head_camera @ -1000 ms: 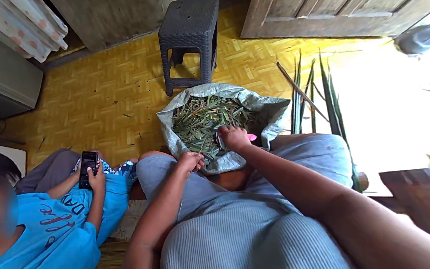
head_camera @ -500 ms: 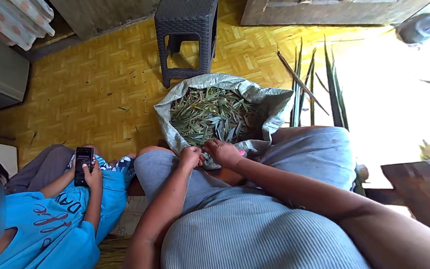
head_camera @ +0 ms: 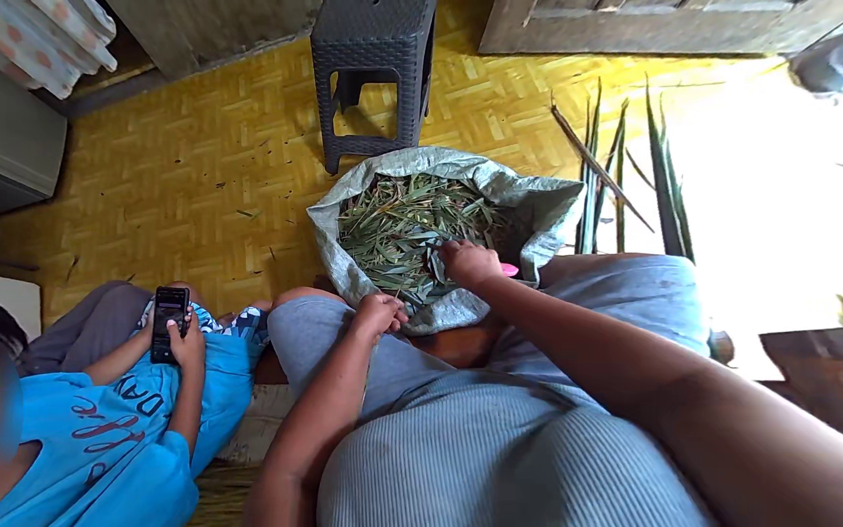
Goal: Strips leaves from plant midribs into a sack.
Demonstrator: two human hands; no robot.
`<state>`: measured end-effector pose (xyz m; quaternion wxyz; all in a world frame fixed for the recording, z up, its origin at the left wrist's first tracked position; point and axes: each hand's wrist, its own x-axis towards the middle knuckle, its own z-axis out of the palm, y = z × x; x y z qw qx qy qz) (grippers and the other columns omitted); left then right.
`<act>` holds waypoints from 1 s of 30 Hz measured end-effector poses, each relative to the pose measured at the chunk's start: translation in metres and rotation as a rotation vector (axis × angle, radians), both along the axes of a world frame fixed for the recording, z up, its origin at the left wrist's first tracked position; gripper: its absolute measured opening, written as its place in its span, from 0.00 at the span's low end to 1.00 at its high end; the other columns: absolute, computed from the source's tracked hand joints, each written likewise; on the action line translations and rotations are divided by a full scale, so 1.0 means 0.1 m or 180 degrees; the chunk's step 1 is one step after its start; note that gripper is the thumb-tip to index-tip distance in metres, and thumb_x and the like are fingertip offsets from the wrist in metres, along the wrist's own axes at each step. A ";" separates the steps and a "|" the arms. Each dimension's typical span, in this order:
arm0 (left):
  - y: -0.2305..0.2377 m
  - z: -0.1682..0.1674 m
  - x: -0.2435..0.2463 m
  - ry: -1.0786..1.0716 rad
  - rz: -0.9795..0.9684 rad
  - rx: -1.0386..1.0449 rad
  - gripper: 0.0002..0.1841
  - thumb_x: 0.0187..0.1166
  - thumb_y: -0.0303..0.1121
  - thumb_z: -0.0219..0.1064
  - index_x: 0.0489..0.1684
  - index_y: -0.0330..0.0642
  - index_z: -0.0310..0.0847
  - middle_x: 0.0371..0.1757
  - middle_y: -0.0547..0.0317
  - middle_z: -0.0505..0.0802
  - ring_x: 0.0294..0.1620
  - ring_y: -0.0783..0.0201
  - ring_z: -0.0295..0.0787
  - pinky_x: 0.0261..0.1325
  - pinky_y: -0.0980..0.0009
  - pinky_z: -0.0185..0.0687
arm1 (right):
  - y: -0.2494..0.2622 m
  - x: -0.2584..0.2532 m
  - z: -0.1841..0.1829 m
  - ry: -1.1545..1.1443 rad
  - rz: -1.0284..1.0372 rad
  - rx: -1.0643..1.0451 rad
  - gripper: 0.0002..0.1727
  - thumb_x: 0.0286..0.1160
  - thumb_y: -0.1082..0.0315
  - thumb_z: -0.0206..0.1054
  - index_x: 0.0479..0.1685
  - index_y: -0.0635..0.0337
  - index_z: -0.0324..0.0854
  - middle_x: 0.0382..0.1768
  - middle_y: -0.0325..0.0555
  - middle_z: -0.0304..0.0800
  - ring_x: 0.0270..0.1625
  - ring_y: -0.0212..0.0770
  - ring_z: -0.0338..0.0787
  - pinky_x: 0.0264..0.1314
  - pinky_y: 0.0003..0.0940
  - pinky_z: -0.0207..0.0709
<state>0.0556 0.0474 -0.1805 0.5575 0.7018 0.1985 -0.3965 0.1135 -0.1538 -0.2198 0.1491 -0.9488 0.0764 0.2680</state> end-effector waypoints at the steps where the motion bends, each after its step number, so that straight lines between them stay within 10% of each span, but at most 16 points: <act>1: 0.01 0.01 0.01 0.0022 0.0049 0.0012 0.14 0.93 0.30 0.54 0.59 0.29 0.81 0.27 0.58 0.89 0.17 0.76 0.76 0.25 0.81 0.72 | 0.00 -0.01 0.03 0.0020 -0.0013 0.0136 0.26 0.96 0.53 0.45 0.77 0.60 0.76 0.77 0.68 0.77 0.77 0.73 0.77 0.71 0.78 0.67; 7: -0.01 -0.10 0.07 -0.0010 0.0253 -0.0079 0.16 0.95 0.33 0.51 0.59 0.28 0.80 0.26 0.58 0.88 0.17 0.75 0.76 0.24 0.80 0.72 | 0.38 -0.49 0.14 -0.0007 0.0444 0.1147 0.25 0.95 0.54 0.49 0.76 0.61 0.78 0.72 0.64 0.82 0.73 0.67 0.82 0.74 0.71 0.71; 23: 0.02 -0.01 -0.04 -0.0026 -0.0021 -0.0112 0.13 0.93 0.29 0.54 0.58 0.29 0.82 0.25 0.60 0.87 0.17 0.76 0.74 0.25 0.81 0.71 | -0.03 -0.12 -0.04 0.0086 -0.0190 0.0159 0.28 0.96 0.51 0.43 0.78 0.59 0.75 0.77 0.68 0.77 0.76 0.74 0.77 0.69 0.79 0.68; 30: -0.01 -0.09 -0.05 -0.0030 0.0235 -0.0241 0.17 0.97 0.33 0.46 0.63 0.30 0.78 0.26 0.60 0.85 0.17 0.75 0.72 0.24 0.81 0.70 | 0.12 -0.53 0.01 -0.0432 0.0334 0.1234 0.26 0.96 0.54 0.48 0.78 0.63 0.76 0.72 0.67 0.81 0.73 0.69 0.82 0.75 0.71 0.70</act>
